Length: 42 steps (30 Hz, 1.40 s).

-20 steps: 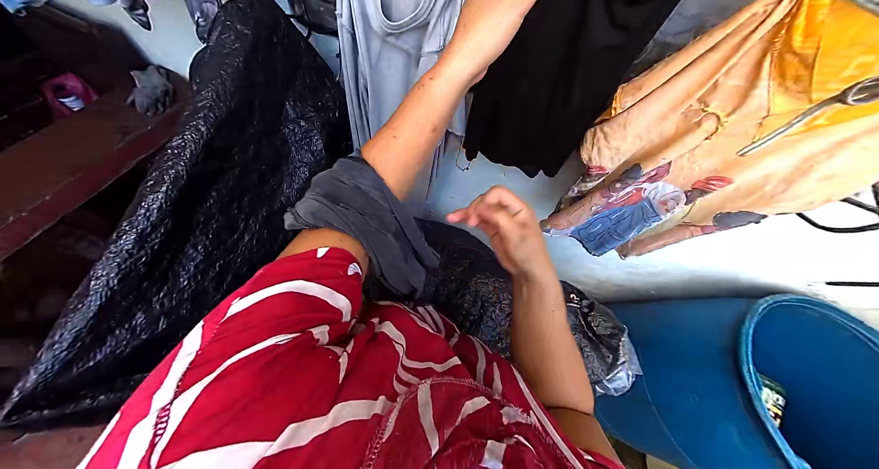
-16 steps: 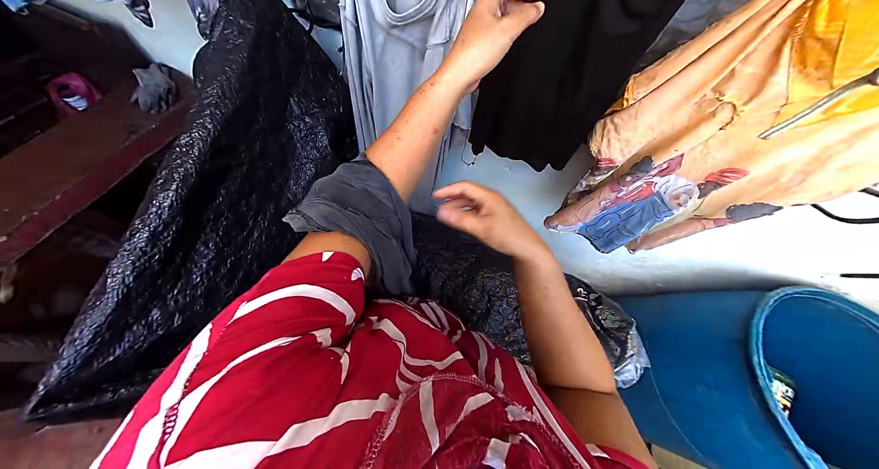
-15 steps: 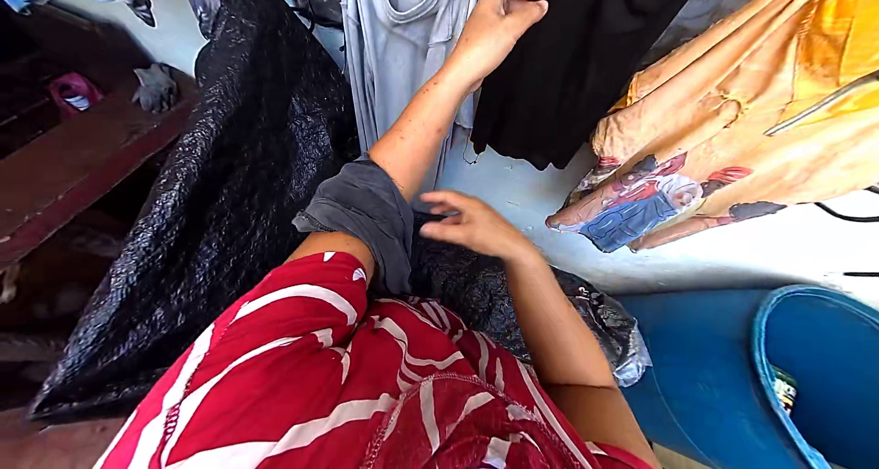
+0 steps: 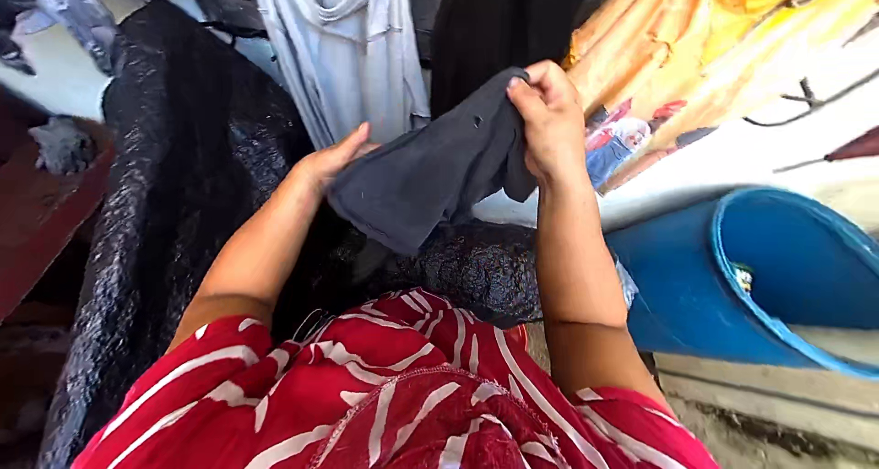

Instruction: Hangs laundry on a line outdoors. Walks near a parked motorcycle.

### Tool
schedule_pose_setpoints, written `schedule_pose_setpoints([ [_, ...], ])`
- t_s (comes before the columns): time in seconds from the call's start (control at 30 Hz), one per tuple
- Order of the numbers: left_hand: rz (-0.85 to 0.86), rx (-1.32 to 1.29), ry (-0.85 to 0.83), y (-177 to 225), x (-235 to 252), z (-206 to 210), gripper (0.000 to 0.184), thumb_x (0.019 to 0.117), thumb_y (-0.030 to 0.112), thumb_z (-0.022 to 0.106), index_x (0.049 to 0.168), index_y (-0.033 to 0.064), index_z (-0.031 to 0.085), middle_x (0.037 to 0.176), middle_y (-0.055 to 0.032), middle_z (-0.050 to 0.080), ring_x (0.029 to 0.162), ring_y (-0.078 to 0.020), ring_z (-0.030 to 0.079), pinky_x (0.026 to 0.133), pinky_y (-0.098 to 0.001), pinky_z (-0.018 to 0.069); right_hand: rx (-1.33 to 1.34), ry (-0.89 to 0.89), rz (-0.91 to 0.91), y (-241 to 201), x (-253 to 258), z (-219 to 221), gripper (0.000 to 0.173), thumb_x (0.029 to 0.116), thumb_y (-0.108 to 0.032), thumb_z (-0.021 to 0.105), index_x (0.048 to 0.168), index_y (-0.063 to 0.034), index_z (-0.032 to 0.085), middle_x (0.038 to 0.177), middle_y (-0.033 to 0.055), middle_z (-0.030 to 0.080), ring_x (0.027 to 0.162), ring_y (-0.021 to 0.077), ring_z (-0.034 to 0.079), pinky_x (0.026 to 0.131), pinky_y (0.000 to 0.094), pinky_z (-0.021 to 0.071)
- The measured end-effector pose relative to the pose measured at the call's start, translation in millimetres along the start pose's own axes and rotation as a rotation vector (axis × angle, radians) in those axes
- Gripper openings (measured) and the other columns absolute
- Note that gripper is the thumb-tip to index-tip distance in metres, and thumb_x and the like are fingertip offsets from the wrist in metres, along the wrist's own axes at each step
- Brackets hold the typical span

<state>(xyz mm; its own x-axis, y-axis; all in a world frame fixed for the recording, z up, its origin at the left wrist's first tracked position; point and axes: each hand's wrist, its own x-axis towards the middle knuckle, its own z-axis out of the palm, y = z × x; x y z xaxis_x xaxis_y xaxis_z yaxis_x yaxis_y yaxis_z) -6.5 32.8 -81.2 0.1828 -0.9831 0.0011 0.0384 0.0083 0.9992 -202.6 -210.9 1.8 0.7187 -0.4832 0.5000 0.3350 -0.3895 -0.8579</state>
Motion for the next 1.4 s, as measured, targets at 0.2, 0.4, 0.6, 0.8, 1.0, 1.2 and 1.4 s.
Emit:
schedule_pose_setpoints([
  [0.2, 0.245, 0.387, 0.208, 25, 1, -19, 0.015, 0.103, 0.017, 0.055, 0.108, 0.0104, 0.068, 0.094, 0.0075, 0.072, 0.085, -0.0012, 0.068, 0.081, -0.0255, 0.0592, -0.102, 0.075, -0.061, -4, 11, -15, 0.008, 0.0968, -0.012, 0.068, 0.099, -0.0047, 0.066, 0.079, -0.0001, 0.067, 0.071, 0.0062, 0.065, 0.068, 0.0238, 0.0564],
  [0.4, 0.337, 0.492, 0.388, 44, 32, 23, 0.064, 0.0946, 0.037, 0.067, 0.148, 0.0078, 0.046, 0.138, -0.0083, 0.058, 0.122, -0.0134, 0.06, 0.104, -0.0376, 0.0522, 0.0, 0.177, -0.048, -14, 10, 4, 0.006, 0.0974, -0.008, 0.066, 0.099, -0.003, 0.063, 0.077, 0.0025, 0.066, 0.071, 0.0099, 0.066, 0.069, 0.0274, 0.0578],
  [0.6, 0.394, 0.447, 0.39, 21, 94, 82, 0.027, 0.0965, 0.025, 0.069, 0.113, 0.0036, 0.069, 0.102, -0.0021, 0.074, 0.098, -0.0053, 0.07, 0.094, -0.0319, 0.0575, 0.108, -0.006, -0.096, -6, -5, 31, 0.026, 0.103, -0.013, 0.058, 0.123, 0.0037, 0.063, 0.112, 0.0096, 0.069, 0.103, 0.014, 0.067, 0.092, 0.0324, 0.0572],
  [0.8, 0.575, 0.054, 0.555, 46, 74, 88, 0.017, 0.1027, 0.014, 0.061, 0.116, 0.0041, 0.062, 0.104, -0.0002, 0.073, 0.101, -0.0099, 0.07, 0.096, -0.0328, 0.0582, -0.048, -0.004, 0.625, 152, -146, 9, 0.037, 0.1073, -0.024, 0.05, 0.134, -0.0004, 0.059, 0.119, 0.0147, 0.069, 0.098, 0.0215, 0.069, 0.086, 0.0418, 0.0596],
  [1.0, 0.466, -0.063, 0.439, 32, 42, 97, 0.013, 0.1045, 0.012, 0.056, 0.115, 0.008, 0.062, 0.1, 0.0019, 0.075, 0.097, -0.0085, 0.072, 0.092, -0.0317, 0.0605, 0.558, -0.018, 1.202, 195, -211, 93, 0.053, 0.1104, -0.046, 0.039, 0.143, -0.0064, 0.05, 0.119, 0.0132, 0.067, 0.1, 0.0235, 0.069, 0.087, 0.0414, 0.0569],
  [1.2, 0.441, 0.076, 0.557, 15, 7, 44, 0.021, 0.1027, 0.015, 0.061, 0.122, 0.0062, 0.06, 0.109, 0.0009, 0.073, 0.105, -0.0076, 0.069, 0.098, -0.0313, 0.0576, 0.484, 0.1, 1.003, 156, -187, 62, 0.029, 0.1085, -0.018, 0.046, 0.127, 0.0024, 0.054, 0.101, 0.0112, 0.064, 0.09, 0.0203, 0.067, 0.084, 0.0395, 0.0582],
  [1.4, -0.076, 0.911, 0.56, -4, -31, 13, 0.068, 0.0981, 0.06, 0.057, 0.118, -0.0046, 0.066, 0.111, -0.0253, 0.069, 0.111, -0.0389, 0.066, 0.098, -0.0652, 0.0486, 0.655, 0.104, 0.552, 48, -131, 44, 0.027, 0.1072, -0.031, 0.04, 0.114, -0.0131, 0.059, 0.094, 0.0006, 0.069, 0.085, 0.0128, 0.067, 0.082, 0.0352, 0.0576],
])
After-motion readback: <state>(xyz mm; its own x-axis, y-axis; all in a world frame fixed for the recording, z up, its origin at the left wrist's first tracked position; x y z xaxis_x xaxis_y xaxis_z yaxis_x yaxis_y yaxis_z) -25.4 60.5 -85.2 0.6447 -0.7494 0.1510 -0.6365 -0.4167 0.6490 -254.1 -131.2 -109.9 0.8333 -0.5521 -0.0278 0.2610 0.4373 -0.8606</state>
